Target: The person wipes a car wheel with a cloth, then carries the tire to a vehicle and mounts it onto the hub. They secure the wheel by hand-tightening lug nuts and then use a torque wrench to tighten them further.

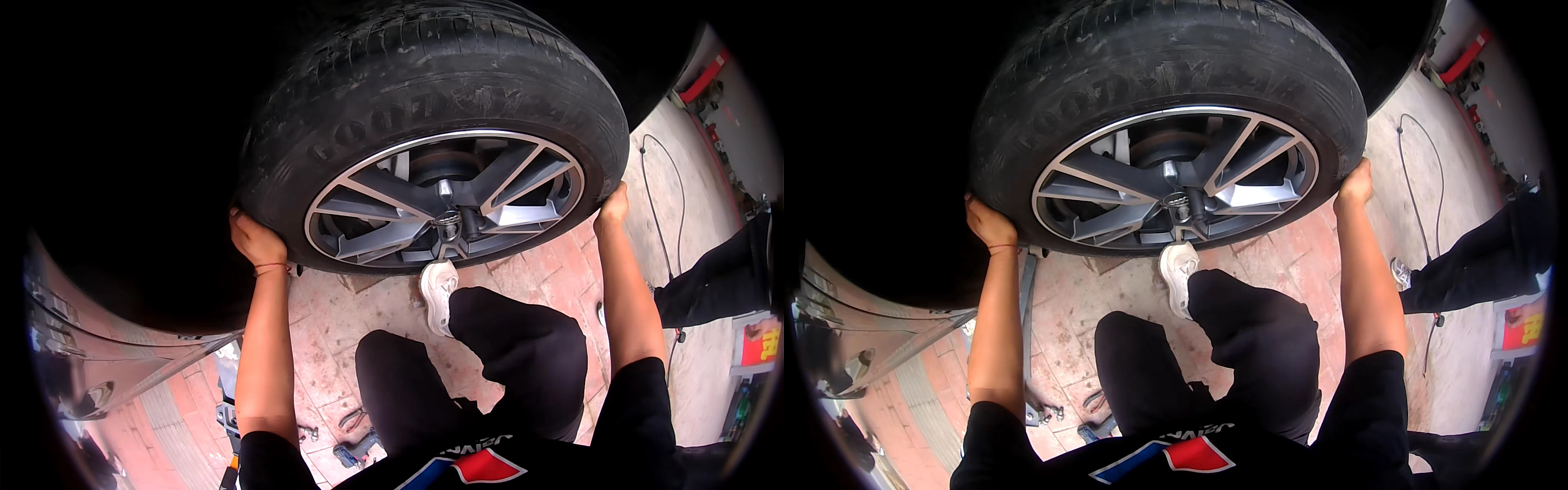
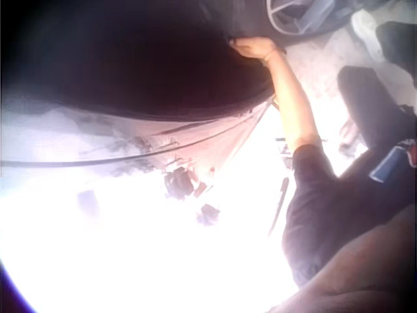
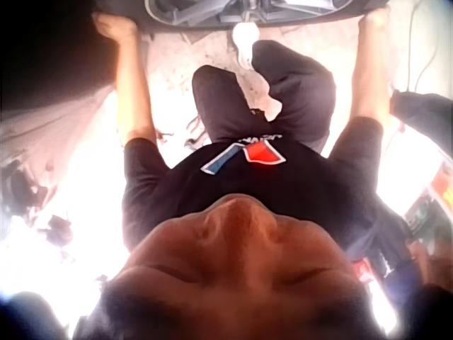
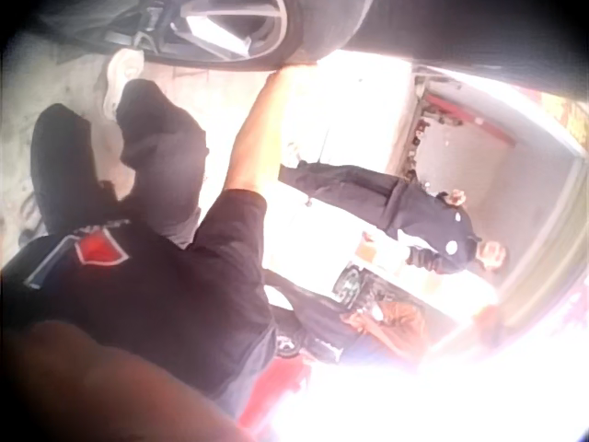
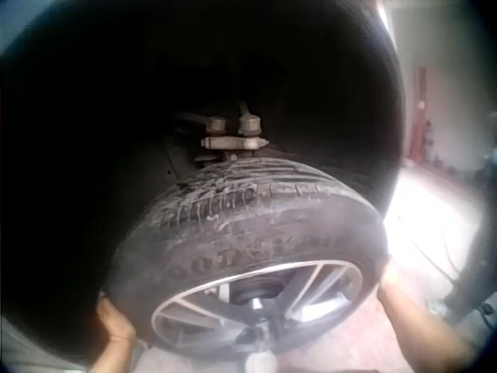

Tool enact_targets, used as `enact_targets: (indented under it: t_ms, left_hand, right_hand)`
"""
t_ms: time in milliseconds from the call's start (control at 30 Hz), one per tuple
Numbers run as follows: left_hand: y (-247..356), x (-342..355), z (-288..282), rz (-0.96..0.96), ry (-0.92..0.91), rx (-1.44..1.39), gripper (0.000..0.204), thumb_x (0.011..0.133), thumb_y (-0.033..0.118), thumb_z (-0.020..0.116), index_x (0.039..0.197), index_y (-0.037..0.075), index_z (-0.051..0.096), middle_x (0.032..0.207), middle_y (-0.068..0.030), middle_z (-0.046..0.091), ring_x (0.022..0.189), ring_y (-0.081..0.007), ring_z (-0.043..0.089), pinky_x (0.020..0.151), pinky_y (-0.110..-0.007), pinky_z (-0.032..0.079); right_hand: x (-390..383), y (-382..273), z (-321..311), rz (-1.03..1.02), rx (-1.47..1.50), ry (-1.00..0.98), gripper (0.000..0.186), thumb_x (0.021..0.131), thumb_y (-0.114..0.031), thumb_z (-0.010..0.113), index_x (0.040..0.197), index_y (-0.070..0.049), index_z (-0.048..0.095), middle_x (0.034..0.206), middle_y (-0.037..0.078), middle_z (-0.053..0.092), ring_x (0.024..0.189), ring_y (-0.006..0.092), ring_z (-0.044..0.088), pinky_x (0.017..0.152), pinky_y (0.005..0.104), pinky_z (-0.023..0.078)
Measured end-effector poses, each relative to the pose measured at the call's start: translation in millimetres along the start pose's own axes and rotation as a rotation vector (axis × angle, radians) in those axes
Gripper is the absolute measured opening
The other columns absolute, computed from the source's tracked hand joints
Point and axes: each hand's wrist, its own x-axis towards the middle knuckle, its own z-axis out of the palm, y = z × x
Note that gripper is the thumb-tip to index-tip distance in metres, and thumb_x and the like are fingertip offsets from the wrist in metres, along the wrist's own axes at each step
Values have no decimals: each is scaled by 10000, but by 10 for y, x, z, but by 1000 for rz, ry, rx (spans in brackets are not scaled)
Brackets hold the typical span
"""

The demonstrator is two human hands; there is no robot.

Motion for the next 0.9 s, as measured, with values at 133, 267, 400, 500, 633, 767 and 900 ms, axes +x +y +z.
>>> enact_targets:
  t_ms: [133, 267, 400, 500, 633, 767, 900]
  left_hand:
    - [-10, -2, -19, 13, -28, 82, 578, 1070, 325, 296, 1275, -124, 597, 1324, -287, 619, 1240, -397, 579, 1089, -414, 409]
    - [-5, 16, -19, 100, -14, 117, 531, 1064, 298, 300, 1228, -96, 617, 1292, -299, 598, 1225, -448, 534, 1070, -457, 397]
    - [-15, 63, 2, 201, -3, 102, 514, 1059, 288, 306, 1211, -88, 623, 1270, -312, 589, 1199, -472, 528, 1057, -474, 398]
    - [-58, 85, -9, 79, -58, 199, 520, 1056, 306, 316, 1209, -86, 622, 1274, -321, 585, 1187, -484, 532, 1041, -486, 408]
    - [-92, 51, -10, 123, -28, 168, 523, 1052, 323, 320, 1210, -77, 619, 1260, -318, 592, 1178, -483, 541, 1024, -493, 421]
    - [-73, 31, -7, 108, -13, 169, 517, 1051, 326, 319, 1217, -59, 621, 1247, -302, 601, 1173, -475, 551, 1019, -487, 429]
    - [-43, 48, -15, 96, -3, 168, 513, 1052, 334, 318, 1230, -33, 630, 1247, -286, 609, 1177, -470, 557, 1021, -480, 436]
  right_hand:
    - [-989, -627, -199, -389, -529, -120, 369, 997, -332, 590, 1068, 24, 657, 961, 115, 711, 905, 194, 659, 837, 334, 499]
    - [-2404, -511, -67, -233, -874, -824, 531, 899, -431, 703, 1147, 33, 627, 1032, 201, 714, 1012, 354, 695, 903, 419, 523]
    - [-2975, 218, 413, -282, -867, -582, 517, 941, -411, 654, 1132, 57, 543, 1197, 319, 605, 1067, 484, 637, 912, 516, 525]
    - [-2956, 644, 596, -353, -754, -429, 477, 958, -411, 626, 1006, 62, 595, 909, 280, 672, 920, 522, 650, 834, 543, 524]
    - [-2905, 800, 626, 497, 269, -677, 479, 1010, -488, 479, 763, -87, 572, 591, 49, 511, 525, 224, 511, 600, 399, 468]
    - [-3012, 754, 574, 935, 813, -696, 551, 1021, -591, 386, 790, -115, 538, 601, 9, 440, 473, 156, 398, 545, 327, 414]
    - [-3059, 727, 536, 346, -131, -431, 618, 1018, -625, 464, 1010, -24, 611, 803, 89, 603, 674, 252, 627, 668, 444, 542]
